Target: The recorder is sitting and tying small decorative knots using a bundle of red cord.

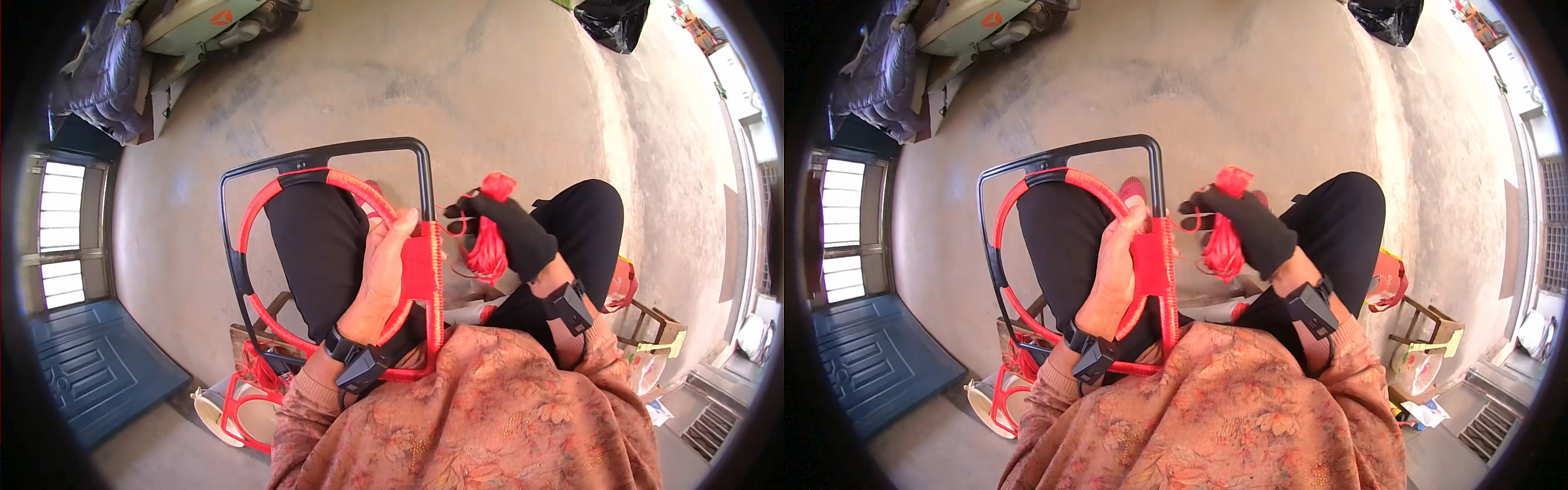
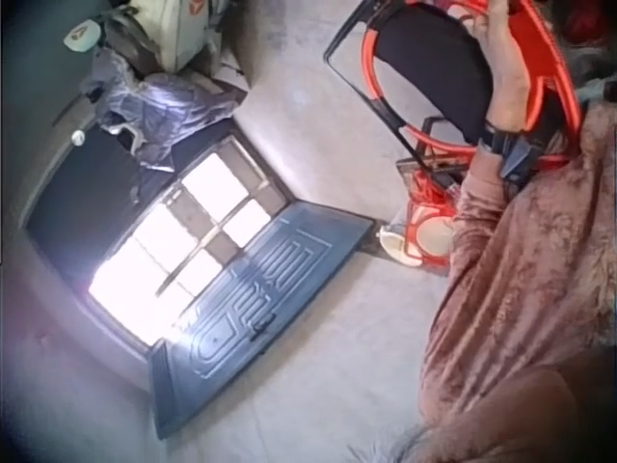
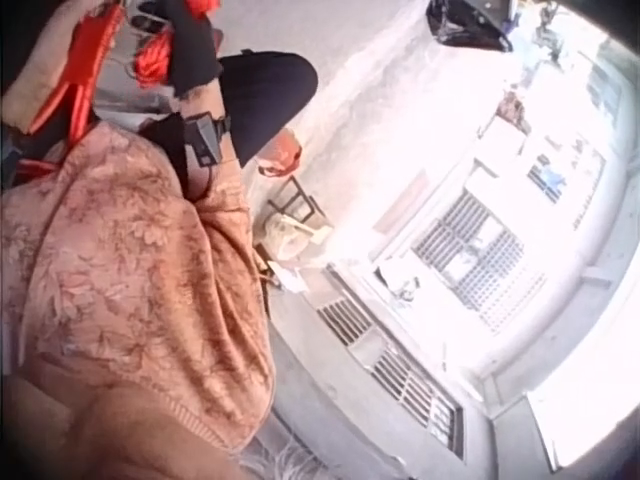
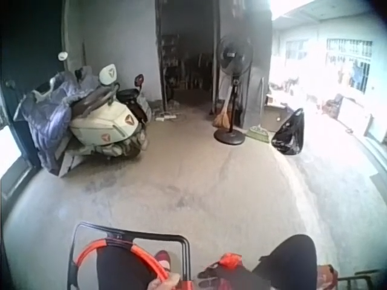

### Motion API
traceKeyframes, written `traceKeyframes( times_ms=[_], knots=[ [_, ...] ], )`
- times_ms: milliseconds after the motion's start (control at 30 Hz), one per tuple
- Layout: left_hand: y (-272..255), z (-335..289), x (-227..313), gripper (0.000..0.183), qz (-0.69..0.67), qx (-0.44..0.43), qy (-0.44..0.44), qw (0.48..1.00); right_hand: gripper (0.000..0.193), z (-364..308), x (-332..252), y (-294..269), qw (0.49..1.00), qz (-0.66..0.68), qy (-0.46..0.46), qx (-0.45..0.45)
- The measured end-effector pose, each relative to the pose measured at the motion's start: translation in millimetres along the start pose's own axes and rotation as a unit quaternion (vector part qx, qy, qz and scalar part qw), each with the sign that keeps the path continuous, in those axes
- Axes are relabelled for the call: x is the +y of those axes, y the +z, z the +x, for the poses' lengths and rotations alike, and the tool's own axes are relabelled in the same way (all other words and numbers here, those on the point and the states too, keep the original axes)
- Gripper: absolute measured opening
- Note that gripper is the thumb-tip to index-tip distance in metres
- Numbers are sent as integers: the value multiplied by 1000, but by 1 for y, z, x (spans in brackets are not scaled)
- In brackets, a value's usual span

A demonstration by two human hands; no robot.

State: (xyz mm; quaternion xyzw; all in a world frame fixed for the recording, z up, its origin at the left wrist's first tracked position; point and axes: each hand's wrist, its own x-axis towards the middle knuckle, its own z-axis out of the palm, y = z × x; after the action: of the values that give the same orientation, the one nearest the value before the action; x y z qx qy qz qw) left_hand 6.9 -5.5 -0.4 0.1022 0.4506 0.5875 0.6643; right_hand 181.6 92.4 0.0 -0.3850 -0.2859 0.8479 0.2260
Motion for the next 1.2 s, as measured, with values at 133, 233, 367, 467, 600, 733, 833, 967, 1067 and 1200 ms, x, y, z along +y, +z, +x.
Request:
traceKeyframes(
  times_ms=[133, 233, 367, 467, 600, 733, 833, 967, 1067, 1200],
  knots=[
    [6, -1, 0, 21, 35, 0, 35, 999, 26, -48, -36, -33, 962, -251, -71, 80],
    [6, -1, 5, 17, 72, 2, -18, 997, 28, -100, -46, -55, 646, -632, -415, 103],
    [9, -4, 10, 17, 91, -26, -28, 995, 18, -114, -53, -85, 926, -225, -168, 254],
    [23, -10, 13, 18, 110, -36, -36, 993, 17, -110, -40, -93, 939, -135, -152, 279],
    [64, -26, 27, 14, 190, -69, -40, 979, 20, -102, -26, -94, 928, -82, -250, 264],
    [118, -59, 46, 40, 240, -223, -22, 945, 21, -106, -26, -102, 917, -113, -265, 276],
    [148, -72, 58, 43, 330, -347, 38, 877, 21, -114, -27, -114, 915, -96, -292, 260],
    [147, -74, 57, 64, 364, -360, 26, 859, 20, -120, -19, -131, 921, -11, -294, 253],
    [114, -70, 45, 76, 377, -319, 85, 866, 20, -117, -14, -138, 921, 82, -297, 239],
    [63, -64, 18, 80, 384, -220, 85, 893, 20, -114, -14, -140, 931, 64, -313, 177]
  ],
)
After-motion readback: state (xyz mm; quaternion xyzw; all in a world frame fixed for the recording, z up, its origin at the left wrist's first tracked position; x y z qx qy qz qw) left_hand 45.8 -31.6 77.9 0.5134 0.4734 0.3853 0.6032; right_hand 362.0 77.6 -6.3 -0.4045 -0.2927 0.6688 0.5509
